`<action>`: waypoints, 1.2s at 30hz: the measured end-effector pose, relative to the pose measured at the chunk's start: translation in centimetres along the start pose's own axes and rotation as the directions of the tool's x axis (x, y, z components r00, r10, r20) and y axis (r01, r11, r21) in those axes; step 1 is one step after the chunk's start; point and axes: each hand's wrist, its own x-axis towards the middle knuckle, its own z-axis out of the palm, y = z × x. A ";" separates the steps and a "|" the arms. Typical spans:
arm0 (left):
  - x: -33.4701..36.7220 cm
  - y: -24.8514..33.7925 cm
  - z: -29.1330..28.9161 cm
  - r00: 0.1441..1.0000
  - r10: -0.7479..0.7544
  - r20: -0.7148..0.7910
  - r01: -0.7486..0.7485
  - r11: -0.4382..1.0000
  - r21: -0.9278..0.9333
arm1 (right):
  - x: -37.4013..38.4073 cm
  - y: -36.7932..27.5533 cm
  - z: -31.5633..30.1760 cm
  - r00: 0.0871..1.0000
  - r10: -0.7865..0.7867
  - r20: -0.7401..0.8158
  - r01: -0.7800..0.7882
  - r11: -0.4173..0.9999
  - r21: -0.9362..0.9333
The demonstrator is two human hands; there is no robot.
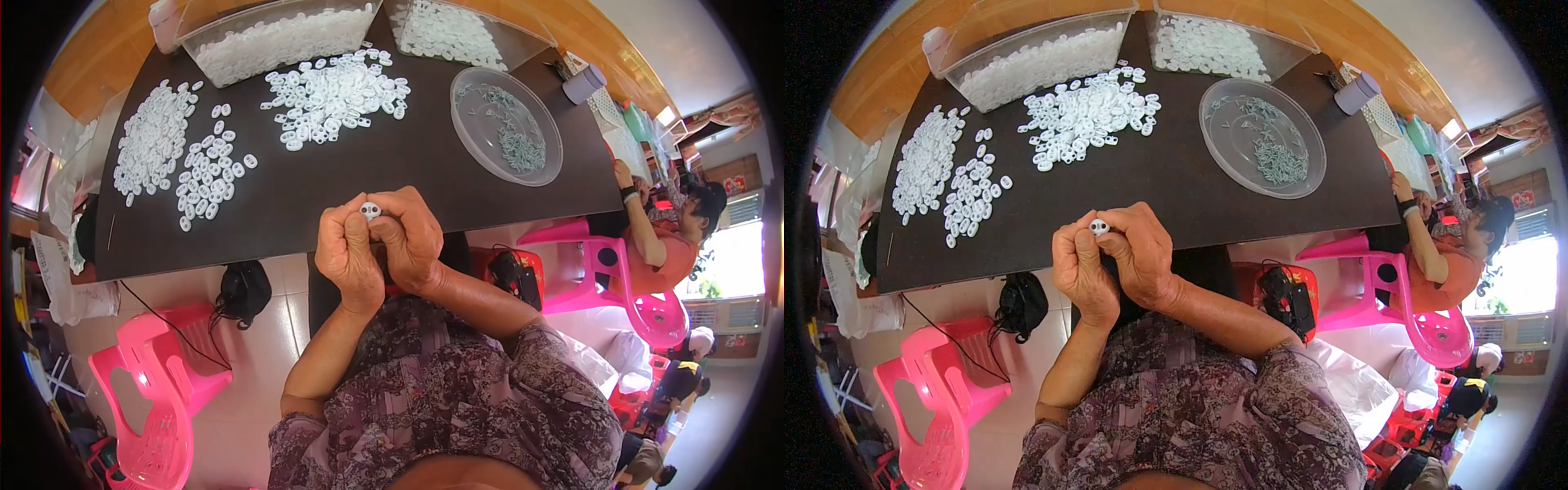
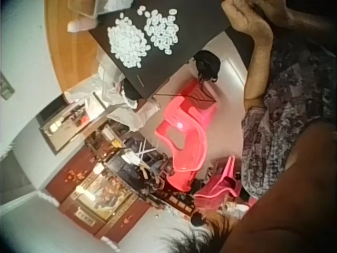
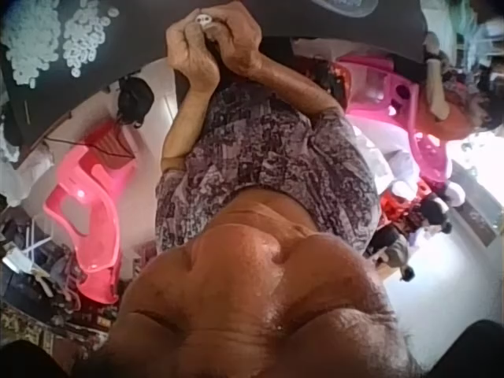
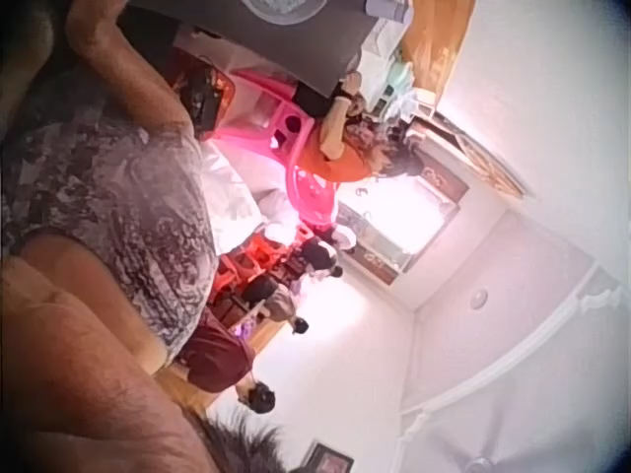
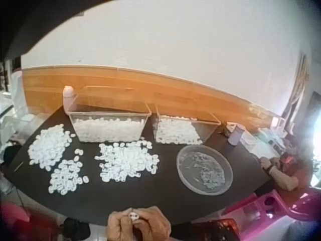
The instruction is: Assembling small white plastic components by inserting tiny beads into them at a table.
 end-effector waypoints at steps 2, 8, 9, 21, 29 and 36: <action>-0.1 -0.2 0.0 1.000 0.026 0.000 -0.026 1.000 0.018 | -0.1 0.0 0.1 1.000 0.003 -0.003 -0.003 1.000 0.007; -0.3 -0.1 -0.1 0.999 0.037 -0.013 -0.037 0.998 0.044 | -0.1 0.1 0.2 0.999 -0.033 0.005 0.033 0.999 0.006; -0.3 0.0 0.0 0.999 0.040 -0.018 -0.039 0.998 0.042 | -0.1 0.1 0.3 0.999 -0.049 0.001 0.049 0.999 -0.001; -0.4 -0.7 -0.6 0.979 0.202 -0.002 -0.198 0.965 0.172 | 0.0 0.3 0.3 0.979 -0.204 0.020 0.204 0.978 -0.037; 0.0 -0.5 -0.6 0.971 0.237 -0.028 -0.226 0.951 0.213 | 0.4 0.0 0.5 0.977 -0.212 0.028 0.213 0.977 -0.031; 0.6 0.5 -0.3 0.976 0.217 0.025 -0.219 0.963 0.157 | 1.3 0.0 -0.5 0.974 -0.221 0.045 0.224 0.972 -0.069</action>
